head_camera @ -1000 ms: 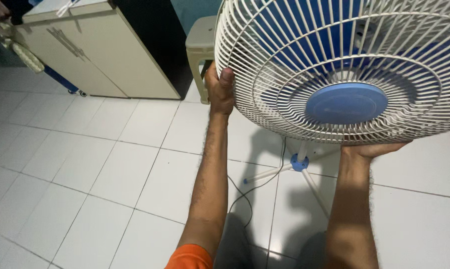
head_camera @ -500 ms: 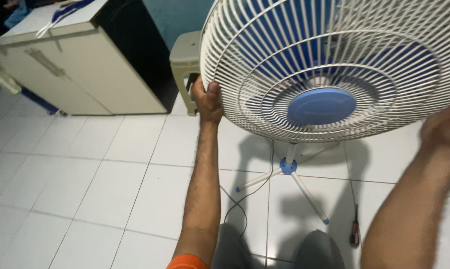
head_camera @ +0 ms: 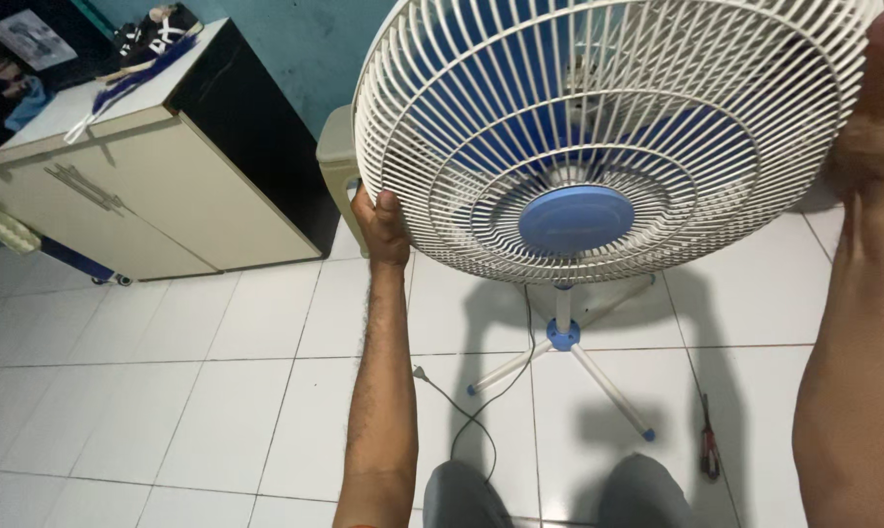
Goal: The person assembles a standing electric fan by attaching the rear grille, mounting the blue fan blade onto the motor shaft, securing it with a nut, and then attaching the front grille. The person works on a tiled floor with a cabinet and stool visible in the background.
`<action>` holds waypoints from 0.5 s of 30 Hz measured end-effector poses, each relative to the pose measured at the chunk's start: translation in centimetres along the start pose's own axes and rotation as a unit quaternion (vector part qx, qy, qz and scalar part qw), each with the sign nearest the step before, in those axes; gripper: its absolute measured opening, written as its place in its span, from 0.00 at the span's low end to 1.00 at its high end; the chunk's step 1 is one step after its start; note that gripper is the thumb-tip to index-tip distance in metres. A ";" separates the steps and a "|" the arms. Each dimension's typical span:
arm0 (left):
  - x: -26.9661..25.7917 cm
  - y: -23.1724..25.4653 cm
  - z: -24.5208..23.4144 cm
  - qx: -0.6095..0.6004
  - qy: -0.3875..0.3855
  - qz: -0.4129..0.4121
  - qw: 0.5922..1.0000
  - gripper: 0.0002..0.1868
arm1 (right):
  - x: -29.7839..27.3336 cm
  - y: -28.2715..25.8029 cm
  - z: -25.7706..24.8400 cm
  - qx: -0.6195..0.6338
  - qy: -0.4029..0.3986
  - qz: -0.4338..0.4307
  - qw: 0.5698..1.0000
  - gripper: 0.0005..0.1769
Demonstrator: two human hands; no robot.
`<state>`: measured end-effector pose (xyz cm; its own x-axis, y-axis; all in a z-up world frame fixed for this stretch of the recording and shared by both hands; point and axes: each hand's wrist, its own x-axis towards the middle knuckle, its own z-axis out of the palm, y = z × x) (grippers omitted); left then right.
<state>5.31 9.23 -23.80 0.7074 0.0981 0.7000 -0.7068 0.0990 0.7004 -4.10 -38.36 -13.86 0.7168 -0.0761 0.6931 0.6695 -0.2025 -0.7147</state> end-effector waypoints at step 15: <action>11.1 17.2 7.9 0.315 -0.189 0.149 0.918 0.53 | 0.2 -1.8 0.9 -0.035 -0.038 -0.023 0.998 0.50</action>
<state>1.00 4.24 -2.83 0.5156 -0.3339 0.7891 -0.8134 -0.4803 0.3282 -5.02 -37.16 -12.56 0.7002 0.0093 0.7139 0.6889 -0.2713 -0.6721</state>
